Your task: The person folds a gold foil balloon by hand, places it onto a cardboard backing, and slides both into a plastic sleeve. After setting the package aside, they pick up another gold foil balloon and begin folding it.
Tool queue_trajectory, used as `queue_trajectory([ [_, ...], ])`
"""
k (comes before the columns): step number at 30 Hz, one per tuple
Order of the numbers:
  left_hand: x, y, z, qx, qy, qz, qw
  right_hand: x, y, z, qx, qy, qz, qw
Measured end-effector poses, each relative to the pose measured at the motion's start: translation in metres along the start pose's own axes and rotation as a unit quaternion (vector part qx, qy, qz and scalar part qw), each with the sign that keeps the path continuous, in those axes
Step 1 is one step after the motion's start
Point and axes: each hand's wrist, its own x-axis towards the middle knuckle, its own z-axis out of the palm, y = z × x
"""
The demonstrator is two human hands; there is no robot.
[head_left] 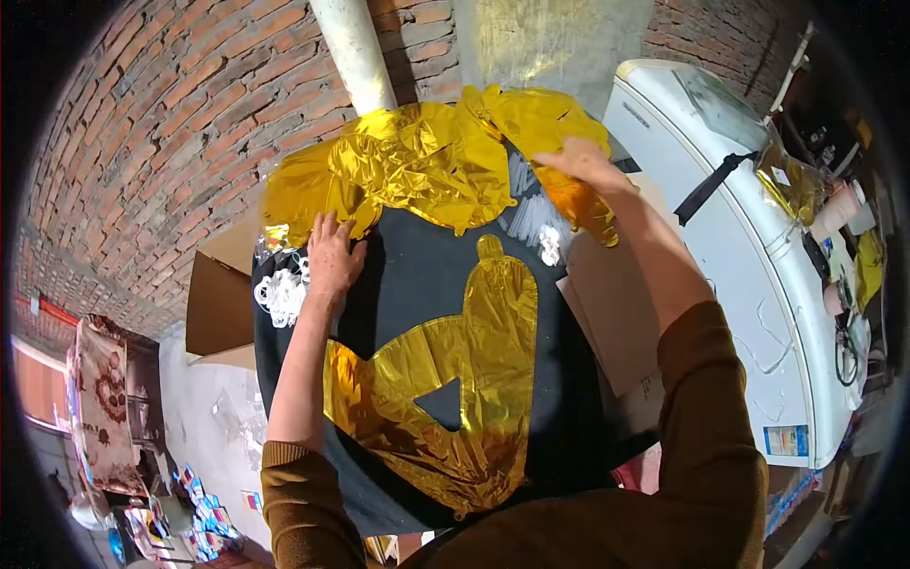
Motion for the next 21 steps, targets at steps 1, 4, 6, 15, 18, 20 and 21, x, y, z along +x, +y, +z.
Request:
queue_trajectory([
  [1,0.004,0.009,0.0,-0.009,0.001,0.013,1.0,-0.007,-0.002,0.005,-0.033,0.013,0.022,0.999],
  [4,0.014,0.04,0.0,-0.026,0.016,0.055,0.998,-0.012,-0.026,0.04,-0.077,0.048,0.077,0.993],
  [6,0.02,0.065,-0.002,-0.058,0.009,0.066,0.996,-0.007,-0.035,0.043,-0.102,0.053,0.069,0.991],
  [15,0.062,0.164,0.008,-0.216,-0.057,0.066,0.973,0.007,-0.024,0.013,-0.106,0.142,0.004,0.984],
  [18,0.072,0.194,0.012,-0.304,-0.064,0.031,0.95,0.016,-0.006,0.009,-0.046,0.209,-0.032,0.976],
  [20,0.079,0.206,0.027,-0.351,-0.061,0.035,0.934,0.02,0.006,0.008,-0.001,0.234,-0.079,0.969],
  [21,0.083,0.213,0.036,-0.408,-0.078,0.015,0.91,0.022,0.011,0.01,0.026,0.23,-0.108,0.967],
])
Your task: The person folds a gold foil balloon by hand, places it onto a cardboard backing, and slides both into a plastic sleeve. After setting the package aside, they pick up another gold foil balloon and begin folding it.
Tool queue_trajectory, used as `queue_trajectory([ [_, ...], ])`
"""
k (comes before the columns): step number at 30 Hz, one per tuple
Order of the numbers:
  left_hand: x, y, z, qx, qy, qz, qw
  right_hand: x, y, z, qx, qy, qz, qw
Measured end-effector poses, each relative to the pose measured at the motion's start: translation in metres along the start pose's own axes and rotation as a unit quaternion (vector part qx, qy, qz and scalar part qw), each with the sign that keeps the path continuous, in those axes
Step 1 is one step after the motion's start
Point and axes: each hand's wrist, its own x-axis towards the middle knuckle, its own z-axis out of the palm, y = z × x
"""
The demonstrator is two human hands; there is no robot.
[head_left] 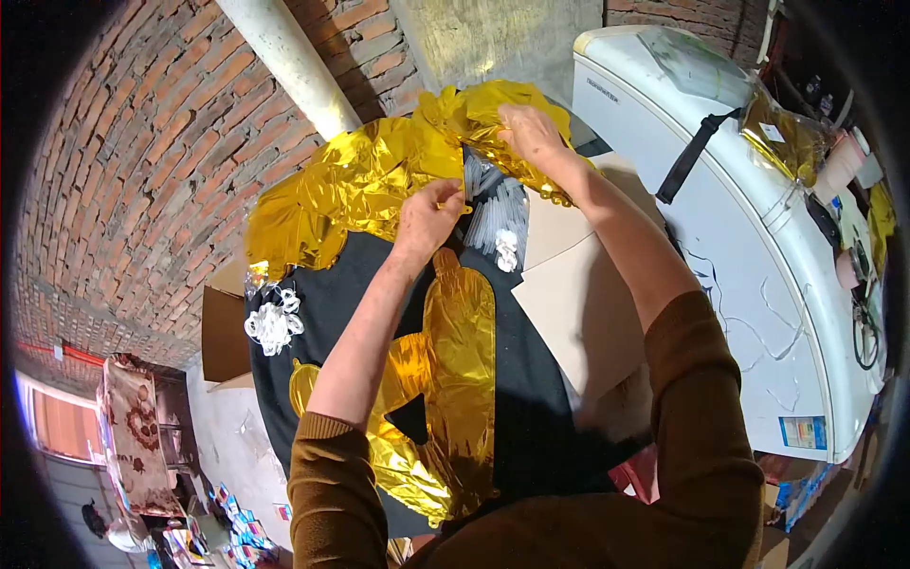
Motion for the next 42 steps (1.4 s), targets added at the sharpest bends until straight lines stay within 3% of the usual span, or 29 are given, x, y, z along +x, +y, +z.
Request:
queue_trajectory([
  [3,0.011,0.013,0.018,-0.135,-0.045,-0.105,0.984,-0.004,0.007,-0.002,0.064,0.02,-0.053,0.996],
  [6,0.019,0.034,0.023,-0.336,-0.076,-0.2,0.917,-0.006,0.008,-0.003,0.111,0.042,-0.064,0.991],
  [10,0.045,0.031,0.043,-0.408,-0.075,-0.246,0.876,-0.009,0.001,-0.02,0.105,0.097,-0.128,0.982],
  [12,0.049,0.053,0.05,-0.452,-0.052,-0.261,0.851,-0.011,-0.003,-0.026,0.12,0.054,-0.148,0.98],
  [16,0.081,0.03,0.064,-0.48,-0.043,-0.194,0.854,-0.028,-0.018,-0.023,0.136,-0.058,-0.138,0.979],
  [17,0.086,0.023,0.061,-0.408,-0.009,-0.216,0.887,-0.033,-0.018,-0.025,0.197,-0.045,-0.132,0.97],
  [20,0.08,0.029,0.056,-0.425,0.091,-0.208,0.876,-0.026,-0.003,-0.044,0.301,-0.069,0.013,0.951],
  [22,0.087,0.021,0.052,-0.435,0.078,-0.216,0.871,-0.017,0.018,-0.037,0.217,0.011,-0.003,0.976],
  [24,0.083,0.03,0.045,-0.447,0.054,-0.207,0.869,-0.008,0.044,-0.018,0.147,-0.039,-0.022,0.988],
  [27,0.082,0.046,0.041,-0.457,0.021,-0.183,0.87,-0.007,0.037,-0.021,-0.003,-0.096,0.088,0.991],
  [30,0.087,0.049,0.038,-0.473,0.01,-0.148,0.868,-0.003,0.051,0.004,0.073,-0.059,0.179,0.979],
  [33,0.094,0.045,0.031,-0.498,0.003,-0.105,0.861,0.002,0.032,-0.019,0.057,-0.134,0.247,0.958],
  [35,0.094,0.05,0.027,-0.516,0.011,-0.095,0.851,0.004,0.053,-0.013,-0.005,-0.226,0.07,0.972],
  [37,0.092,0.058,0.024,-0.537,0.015,-0.081,0.839,0.021,0.086,0.028,0.08,-0.275,0.098,0.953],
  [42,0.105,0.065,0.013,-0.555,0.019,-0.058,0.829,0.026,0.079,0.035,0.293,-0.277,0.187,0.896],
])
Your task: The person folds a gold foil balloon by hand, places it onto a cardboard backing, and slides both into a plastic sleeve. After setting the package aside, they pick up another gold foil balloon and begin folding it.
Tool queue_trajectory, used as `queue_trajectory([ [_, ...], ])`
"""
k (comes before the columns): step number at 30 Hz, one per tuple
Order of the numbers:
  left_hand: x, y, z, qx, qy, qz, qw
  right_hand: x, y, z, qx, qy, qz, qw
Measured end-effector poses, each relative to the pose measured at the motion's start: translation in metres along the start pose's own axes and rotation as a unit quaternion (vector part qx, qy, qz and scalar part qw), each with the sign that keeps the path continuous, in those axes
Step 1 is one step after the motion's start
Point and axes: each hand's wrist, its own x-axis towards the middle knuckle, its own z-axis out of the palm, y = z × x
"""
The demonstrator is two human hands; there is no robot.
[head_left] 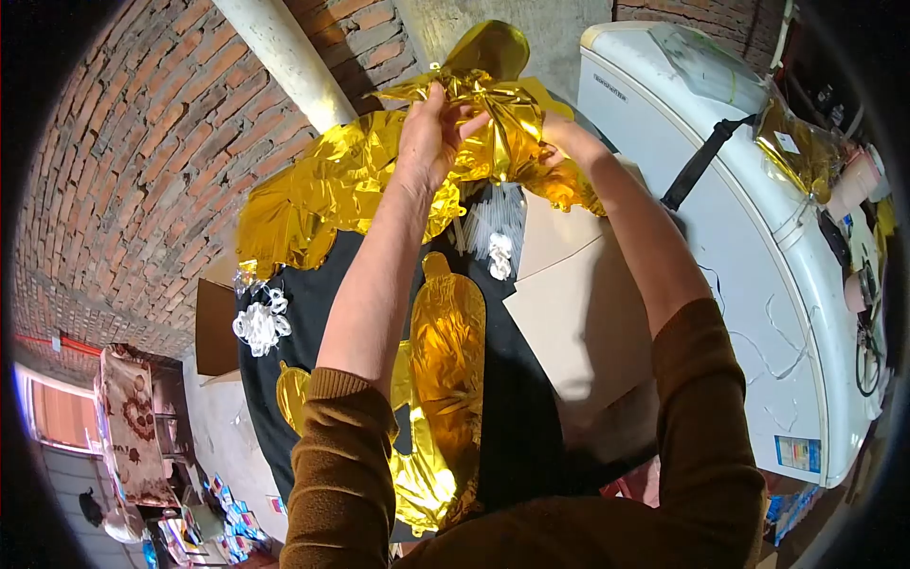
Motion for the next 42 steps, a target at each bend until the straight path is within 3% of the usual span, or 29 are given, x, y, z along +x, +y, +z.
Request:
queue_trajectory([
  [5,-0.001,0.006,0.01,0.022,-0.052,0.006,0.998,0.011,-0.015,0.019,0.135,0.017,-0.017,0.991],
  [10,-0.018,0.023,0.024,0.071,-0.037,-0.002,0.997,0.023,-0.013,0.029,0.179,0.085,-0.022,0.98],
  [12,-0.034,0.053,0.026,0.14,-0.056,0.025,0.988,0.026,0.002,0.022,0.15,0.143,-0.019,0.978],
  [16,-0.049,0.133,-0.008,0.05,0.003,0.104,0.993,0.025,0.043,0.008,-0.008,0.28,-0.045,0.959],
  [18,-0.067,0.182,-0.031,0.043,0.06,0.112,0.991,0.023,0.054,0.002,-0.032,0.269,-0.026,0.962],
  [19,-0.084,0.195,-0.023,0.083,0.107,0.165,0.977,0.023,0.057,0.001,-0.043,0.261,-0.016,0.964],
  [22,-0.118,0.219,-0.053,0.134,0.053,0.206,0.968,0.021,0.055,0.005,-0.092,0.287,0.002,0.953],
  [24,-0.145,0.218,-0.073,0.166,0.028,0.149,0.974,-0.004,0.025,0.0,-0.17,0.263,0.001,0.95],
  [26,-0.167,0.212,-0.096,0.23,0.118,0.089,0.962,-0.011,0.018,-0.011,-0.221,0.209,0.013,0.953],
  [27,-0.182,0.206,-0.098,0.225,0.146,0.058,0.962,-0.004,0.026,-0.011,-0.245,0.238,-0.014,0.94],
  [29,-0.215,0.196,-0.057,0.208,0.217,0.037,0.953,-0.048,-0.027,-0.006,-0.334,0.334,0.022,0.881],
  [30,-0.221,0.197,-0.073,0.237,0.227,-0.009,0.945,-0.071,-0.052,-0.004,-0.374,0.376,0.041,0.847],
  [33,-0.246,0.194,-0.088,0.189,0.211,-0.053,0.958,-0.067,-0.097,-0.008,-0.309,0.221,0.01,0.925],
  [34,-0.257,0.193,-0.076,0.155,0.19,-0.062,0.967,-0.078,-0.106,0.002,-0.167,0.107,-0.067,0.978],
  [35,-0.267,0.194,-0.059,0.159,0.2,-0.062,0.965,-0.101,-0.123,0.02,-0.046,0.016,-0.076,0.996],
  [36,-0.274,0.189,-0.064,0.138,0.187,-0.05,0.971,-0.123,-0.138,0.037,0.076,-0.074,-0.061,0.992],
  [37,-0.283,0.19,-0.056,0.139,0.183,-0.035,0.973,-0.15,-0.163,0.055,0.167,-0.137,0.016,0.976],
  [38,-0.292,0.19,-0.047,0.141,0.179,-0.02,0.974,-0.169,-0.186,0.068,0.283,-0.255,0.085,0.921],
  [40,-0.312,0.189,-0.045,0.152,0.174,-0.008,0.973,-0.187,-0.203,0.096,0.426,-0.326,0.14,0.832],
  [42,-0.334,0.187,-0.048,0.19,0.179,-0.014,0.965,-0.204,-0.219,0.119,0.446,-0.308,0.106,0.834],
])
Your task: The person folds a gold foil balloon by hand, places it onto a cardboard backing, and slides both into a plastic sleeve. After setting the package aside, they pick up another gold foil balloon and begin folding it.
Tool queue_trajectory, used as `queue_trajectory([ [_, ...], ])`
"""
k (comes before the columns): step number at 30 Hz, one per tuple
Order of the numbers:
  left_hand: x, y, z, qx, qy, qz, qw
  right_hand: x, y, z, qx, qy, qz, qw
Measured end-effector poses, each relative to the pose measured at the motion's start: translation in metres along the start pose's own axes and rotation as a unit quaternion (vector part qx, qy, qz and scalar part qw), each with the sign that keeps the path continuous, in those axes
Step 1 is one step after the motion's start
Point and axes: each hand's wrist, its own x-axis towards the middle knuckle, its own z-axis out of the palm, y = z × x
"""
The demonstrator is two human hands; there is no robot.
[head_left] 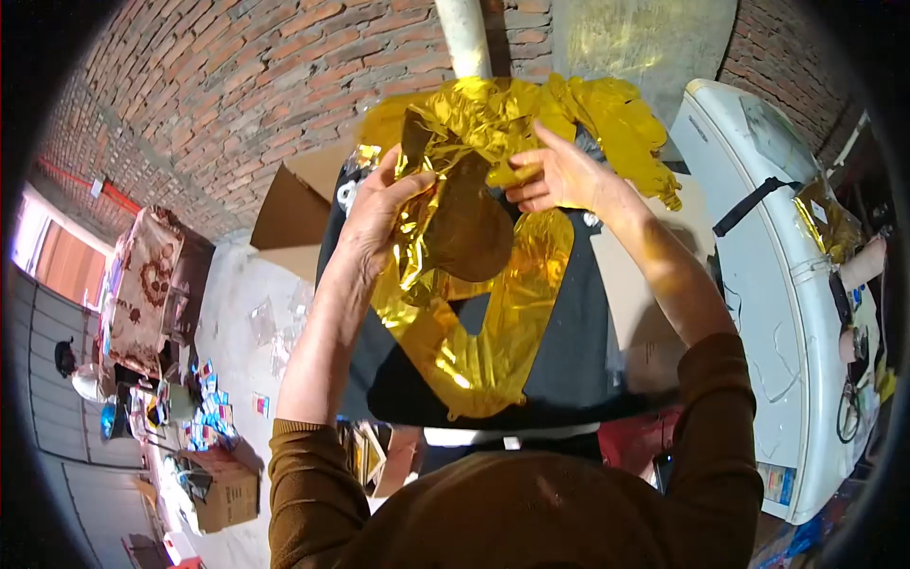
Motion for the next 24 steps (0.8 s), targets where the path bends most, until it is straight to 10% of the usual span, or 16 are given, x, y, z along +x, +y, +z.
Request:
queue_trajectory([
  [8,-0.101,-0.027,-0.056,0.008,-0.103,-0.132,0.986,0.02,-0.022,0.022,-0.206,0.125,-0.276,0.93],
  [15,-0.161,-0.064,-0.069,-0.132,-0.032,-0.193,0.972,0.055,-0.02,0.017,-0.16,0.051,-0.287,0.943],
  [24,-0.175,-0.136,-0.061,-0.159,-0.017,-0.252,0.954,0.081,0.016,0.023,-0.309,0.186,-0.229,0.904],
])
